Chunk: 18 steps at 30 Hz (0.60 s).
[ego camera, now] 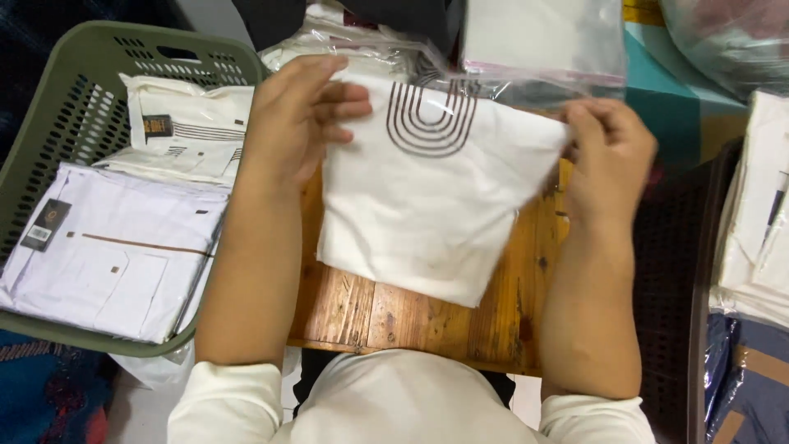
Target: Packaging folded white shirts into clear plastic bags and placing them into a storage basket.
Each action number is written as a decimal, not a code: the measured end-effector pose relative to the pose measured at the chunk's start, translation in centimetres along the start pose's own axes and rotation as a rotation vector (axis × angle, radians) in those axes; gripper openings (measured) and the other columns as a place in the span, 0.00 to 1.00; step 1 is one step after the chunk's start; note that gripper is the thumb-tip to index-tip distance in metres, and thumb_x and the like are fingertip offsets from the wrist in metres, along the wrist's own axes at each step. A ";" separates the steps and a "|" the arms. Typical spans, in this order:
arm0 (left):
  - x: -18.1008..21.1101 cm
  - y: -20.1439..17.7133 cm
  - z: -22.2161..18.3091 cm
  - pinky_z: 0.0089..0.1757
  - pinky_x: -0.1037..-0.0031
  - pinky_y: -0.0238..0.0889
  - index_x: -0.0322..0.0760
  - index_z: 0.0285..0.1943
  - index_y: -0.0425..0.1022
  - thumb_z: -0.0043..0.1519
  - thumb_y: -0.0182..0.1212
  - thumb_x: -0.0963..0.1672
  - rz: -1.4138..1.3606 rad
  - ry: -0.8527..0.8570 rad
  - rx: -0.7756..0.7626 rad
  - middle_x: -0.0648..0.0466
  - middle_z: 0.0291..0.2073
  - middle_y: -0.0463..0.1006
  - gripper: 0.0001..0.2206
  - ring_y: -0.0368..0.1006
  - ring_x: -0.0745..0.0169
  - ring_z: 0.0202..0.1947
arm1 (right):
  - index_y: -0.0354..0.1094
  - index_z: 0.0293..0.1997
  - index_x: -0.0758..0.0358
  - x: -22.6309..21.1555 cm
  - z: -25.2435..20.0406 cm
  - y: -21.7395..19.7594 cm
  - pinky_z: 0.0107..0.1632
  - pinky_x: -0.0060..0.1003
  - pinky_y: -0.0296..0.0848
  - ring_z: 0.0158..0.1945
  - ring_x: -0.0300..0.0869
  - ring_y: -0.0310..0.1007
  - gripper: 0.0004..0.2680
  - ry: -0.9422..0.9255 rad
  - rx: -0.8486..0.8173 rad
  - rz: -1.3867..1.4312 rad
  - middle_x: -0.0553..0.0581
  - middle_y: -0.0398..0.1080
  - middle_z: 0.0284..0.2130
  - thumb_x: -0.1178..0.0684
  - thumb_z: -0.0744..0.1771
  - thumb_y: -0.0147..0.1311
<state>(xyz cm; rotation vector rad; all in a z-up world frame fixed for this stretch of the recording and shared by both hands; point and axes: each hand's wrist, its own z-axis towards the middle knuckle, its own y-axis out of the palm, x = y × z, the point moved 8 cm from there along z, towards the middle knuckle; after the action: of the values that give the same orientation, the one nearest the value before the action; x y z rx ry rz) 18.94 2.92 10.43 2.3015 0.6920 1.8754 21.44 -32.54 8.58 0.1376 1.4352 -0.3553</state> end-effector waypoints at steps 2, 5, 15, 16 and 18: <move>-2.2 0.2 3.1 0.23 0.81 0.68 0.38 0.52 0.73 0.57 0.64 0.48 0.071 -0.025 -0.009 0.45 0.35 0.83 0.17 0.83 0.56 0.33 | 0.73 0.36 0.56 3.4 2.1 1.4 0.39 0.27 0.71 0.37 0.32 0.72 0.03 -0.038 -0.064 -0.060 0.46 0.76 0.33 0.54 0.69 0.56; -5.9 0.5 5.3 0.27 0.79 0.71 0.40 0.65 0.63 0.58 0.63 0.46 0.265 -0.053 -0.004 0.48 0.41 0.82 0.26 0.82 0.60 0.34 | 0.73 0.39 0.54 6.4 2.9 3.3 0.42 0.28 0.72 0.37 0.31 0.73 0.05 0.037 -0.151 -0.206 0.46 0.76 0.33 0.49 0.70 0.57; -11.3 -6.4 -5.0 0.57 0.40 0.62 0.33 0.73 0.62 0.61 0.62 0.49 1.312 -0.166 0.024 0.32 0.62 0.62 0.31 0.61 0.23 0.64 | 0.68 0.59 0.56 14.9 1.5 1.9 0.42 0.39 0.77 0.42 0.43 0.77 0.16 0.132 -0.233 -0.673 0.55 0.72 0.42 0.48 0.67 0.65; -12.0 -7.6 -5.1 0.57 0.40 0.62 0.33 0.73 0.62 0.61 0.62 0.49 1.314 -0.168 0.023 0.32 0.62 0.62 0.31 0.61 0.23 0.64 | 0.68 0.59 0.56 14.7 2.1 2.1 0.42 0.39 0.77 0.42 0.43 0.77 0.16 0.134 -0.233 -0.672 0.55 0.72 0.42 0.48 0.67 0.65; -13.6 -10.8 -5.6 0.54 0.43 0.65 0.34 0.73 0.60 0.65 0.53 0.52 1.411 -0.278 0.059 0.32 0.55 0.71 0.29 0.70 0.29 0.59 | 0.71 0.59 0.55 11.3 2.9 4.3 0.60 0.46 0.59 0.55 0.52 0.67 0.13 -0.304 -0.276 -0.789 0.58 0.66 0.46 0.52 0.68 0.62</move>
<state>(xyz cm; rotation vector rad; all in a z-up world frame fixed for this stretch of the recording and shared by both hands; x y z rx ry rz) 8.62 5.95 -4.35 3.2765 -1.2638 1.6124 26.62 -31.19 -2.65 -0.6993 1.1706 -0.7755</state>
